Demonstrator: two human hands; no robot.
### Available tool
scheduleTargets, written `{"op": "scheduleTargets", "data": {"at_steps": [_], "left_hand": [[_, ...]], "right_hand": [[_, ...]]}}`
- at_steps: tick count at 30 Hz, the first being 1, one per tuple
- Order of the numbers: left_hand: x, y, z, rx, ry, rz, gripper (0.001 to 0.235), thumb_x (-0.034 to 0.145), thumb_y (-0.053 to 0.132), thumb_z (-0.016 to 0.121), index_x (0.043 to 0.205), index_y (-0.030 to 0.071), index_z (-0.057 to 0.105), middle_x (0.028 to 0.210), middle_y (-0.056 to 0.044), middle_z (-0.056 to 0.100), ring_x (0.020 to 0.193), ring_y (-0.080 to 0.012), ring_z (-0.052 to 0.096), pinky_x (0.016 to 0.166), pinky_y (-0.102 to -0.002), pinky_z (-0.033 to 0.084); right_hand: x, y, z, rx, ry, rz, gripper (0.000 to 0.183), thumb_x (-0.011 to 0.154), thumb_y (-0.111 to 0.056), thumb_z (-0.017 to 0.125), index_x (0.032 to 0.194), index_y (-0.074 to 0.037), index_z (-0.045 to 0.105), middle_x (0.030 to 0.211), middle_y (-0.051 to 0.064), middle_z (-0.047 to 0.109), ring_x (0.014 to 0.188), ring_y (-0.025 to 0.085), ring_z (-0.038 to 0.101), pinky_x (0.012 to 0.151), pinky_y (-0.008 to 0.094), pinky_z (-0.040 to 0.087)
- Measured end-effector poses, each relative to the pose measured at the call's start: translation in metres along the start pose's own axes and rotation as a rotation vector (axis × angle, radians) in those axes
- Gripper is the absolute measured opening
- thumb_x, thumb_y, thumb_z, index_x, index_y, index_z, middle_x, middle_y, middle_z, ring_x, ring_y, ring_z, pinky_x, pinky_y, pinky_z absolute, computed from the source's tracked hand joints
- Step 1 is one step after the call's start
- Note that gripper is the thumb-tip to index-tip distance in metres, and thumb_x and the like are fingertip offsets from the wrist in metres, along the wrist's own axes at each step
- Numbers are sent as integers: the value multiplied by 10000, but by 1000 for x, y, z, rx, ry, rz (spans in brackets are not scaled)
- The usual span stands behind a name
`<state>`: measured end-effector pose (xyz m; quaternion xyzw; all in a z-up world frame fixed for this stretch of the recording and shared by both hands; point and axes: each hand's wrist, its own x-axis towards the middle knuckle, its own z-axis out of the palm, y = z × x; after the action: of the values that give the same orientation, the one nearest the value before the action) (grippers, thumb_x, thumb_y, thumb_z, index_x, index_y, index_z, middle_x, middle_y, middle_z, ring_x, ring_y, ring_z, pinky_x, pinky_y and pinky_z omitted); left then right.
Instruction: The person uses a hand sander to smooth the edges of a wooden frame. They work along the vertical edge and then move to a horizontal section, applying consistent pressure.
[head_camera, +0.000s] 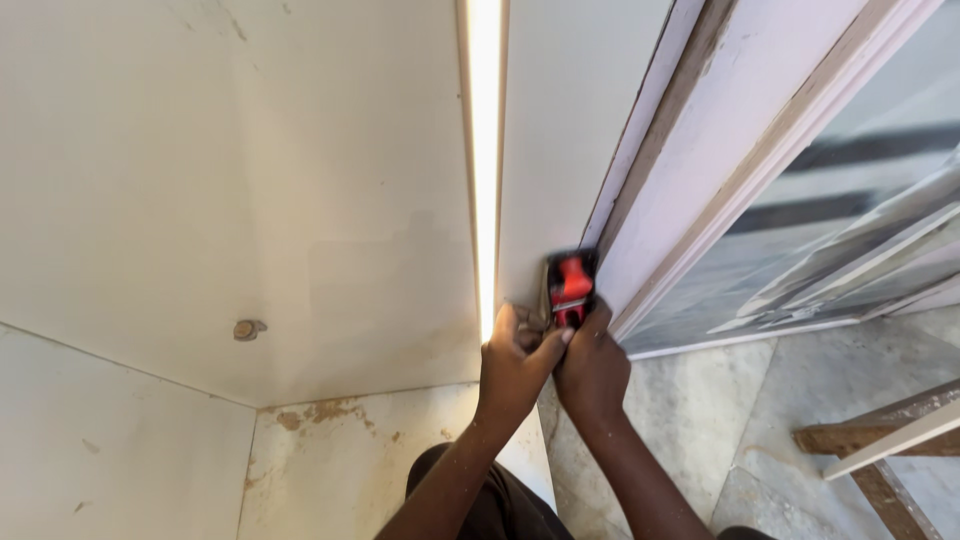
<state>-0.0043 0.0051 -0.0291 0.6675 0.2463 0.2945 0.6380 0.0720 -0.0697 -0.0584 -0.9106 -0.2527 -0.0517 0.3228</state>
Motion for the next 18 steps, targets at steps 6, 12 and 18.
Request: {"op": "scheduleTargets", "data": {"at_steps": [6, 12, 18], "left_hand": [[4, -7, -2, 44, -36, 17, 295, 857, 143, 800, 930, 18, 543, 661, -100, 729, 601, -77, 660, 521, -249, 514], [15, 97, 1, 52, -64, 171, 297, 852, 162, 800, 938, 16, 556, 712, -97, 740, 635, -84, 717, 545, -243, 586], [30, 214, 1, 104, -27, 443, 308, 896, 255, 783, 918, 48, 555, 717, -82, 716, 616, -93, 704, 524, -247, 585]], "right_hand": [[1, 14, 13, 8, 1, 10, 629, 873, -214, 646, 1376, 26, 355, 768, 235, 710, 696, 455, 705, 602, 558, 548], [32, -49, -88, -64, 116, -96, 567, 898, -207, 653, 1327, 37, 373, 759, 243, 704, 665, 465, 697, 592, 571, 539], [70, -109, -185, -140, 308, -249, 454, 1008, -278, 639, 1228, 40, 402, 735, 234, 692, 656, 454, 694, 576, 556, 536]]}}
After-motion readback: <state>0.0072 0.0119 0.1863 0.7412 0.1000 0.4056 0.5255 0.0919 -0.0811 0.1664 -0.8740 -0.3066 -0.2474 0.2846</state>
